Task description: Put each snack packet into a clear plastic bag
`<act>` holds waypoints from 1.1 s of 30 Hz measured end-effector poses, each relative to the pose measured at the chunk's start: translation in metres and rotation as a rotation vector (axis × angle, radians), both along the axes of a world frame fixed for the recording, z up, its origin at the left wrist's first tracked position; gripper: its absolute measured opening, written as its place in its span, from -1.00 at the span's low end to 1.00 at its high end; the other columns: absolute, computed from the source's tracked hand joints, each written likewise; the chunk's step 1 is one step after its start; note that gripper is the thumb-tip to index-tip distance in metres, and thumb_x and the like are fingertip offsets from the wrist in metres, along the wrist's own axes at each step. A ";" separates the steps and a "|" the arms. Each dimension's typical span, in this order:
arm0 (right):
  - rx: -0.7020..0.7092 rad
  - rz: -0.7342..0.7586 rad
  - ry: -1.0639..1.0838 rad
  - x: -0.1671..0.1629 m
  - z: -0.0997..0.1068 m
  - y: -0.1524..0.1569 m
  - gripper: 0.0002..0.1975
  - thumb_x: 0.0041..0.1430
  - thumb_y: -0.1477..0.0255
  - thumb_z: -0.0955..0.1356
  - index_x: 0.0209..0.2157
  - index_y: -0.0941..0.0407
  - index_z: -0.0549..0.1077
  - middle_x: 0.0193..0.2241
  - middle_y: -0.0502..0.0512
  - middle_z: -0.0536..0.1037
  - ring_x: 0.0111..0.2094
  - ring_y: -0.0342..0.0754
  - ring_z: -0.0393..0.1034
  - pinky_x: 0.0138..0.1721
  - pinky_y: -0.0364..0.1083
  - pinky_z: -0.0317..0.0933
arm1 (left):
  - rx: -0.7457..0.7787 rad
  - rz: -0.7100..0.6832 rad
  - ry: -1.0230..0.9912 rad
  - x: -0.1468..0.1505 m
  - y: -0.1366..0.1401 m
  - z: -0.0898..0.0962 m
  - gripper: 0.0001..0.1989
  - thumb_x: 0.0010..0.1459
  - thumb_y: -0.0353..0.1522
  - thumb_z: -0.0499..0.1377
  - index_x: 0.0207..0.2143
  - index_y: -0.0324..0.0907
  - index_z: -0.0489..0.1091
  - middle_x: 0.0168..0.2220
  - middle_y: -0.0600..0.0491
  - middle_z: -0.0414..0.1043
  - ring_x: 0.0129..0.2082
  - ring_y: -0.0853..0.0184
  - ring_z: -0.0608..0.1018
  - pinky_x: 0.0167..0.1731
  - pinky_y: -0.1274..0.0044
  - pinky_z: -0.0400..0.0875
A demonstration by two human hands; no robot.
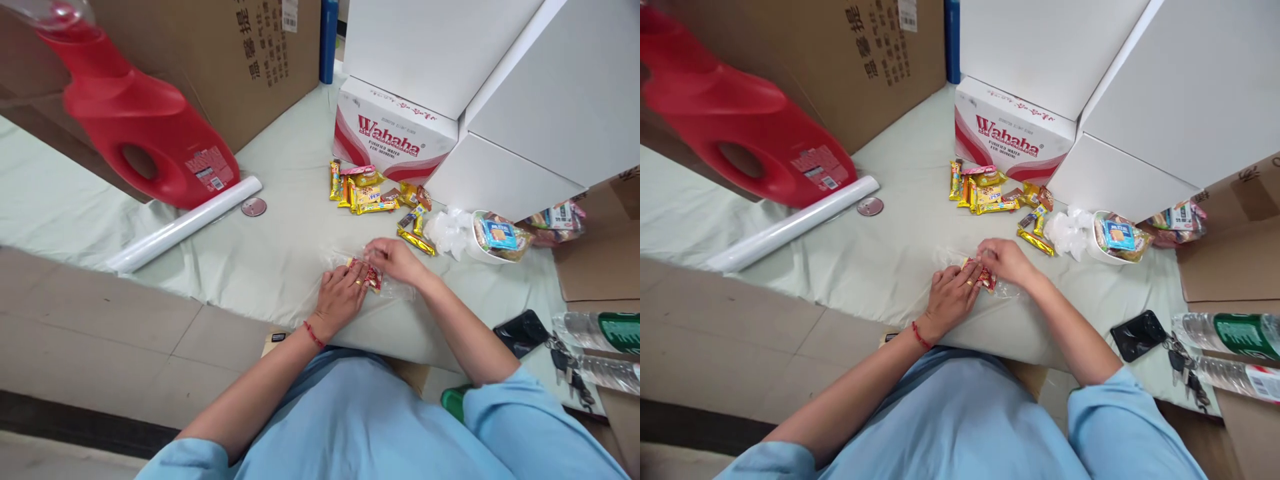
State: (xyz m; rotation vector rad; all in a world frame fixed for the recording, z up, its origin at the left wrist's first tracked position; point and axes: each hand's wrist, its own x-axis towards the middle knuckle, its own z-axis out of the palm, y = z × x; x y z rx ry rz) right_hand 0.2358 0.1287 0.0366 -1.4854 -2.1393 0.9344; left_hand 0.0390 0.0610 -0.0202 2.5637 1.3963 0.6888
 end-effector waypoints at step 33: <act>0.253 0.020 -0.399 -0.043 -0.036 -0.087 -0.39 0.43 0.61 0.23 0.36 -0.17 0.41 -0.10 0.16 0.45 -0.11 0.08 0.26 -0.09 -0.05 0.20 | -0.621 0.385 -0.557 -0.059 0.066 0.020 -0.12 0.34 0.05 0.11 0.48 -0.32 0.04 0.27 -0.34 0.42 0.08 0.03 0.62 0.16 0.17 0.45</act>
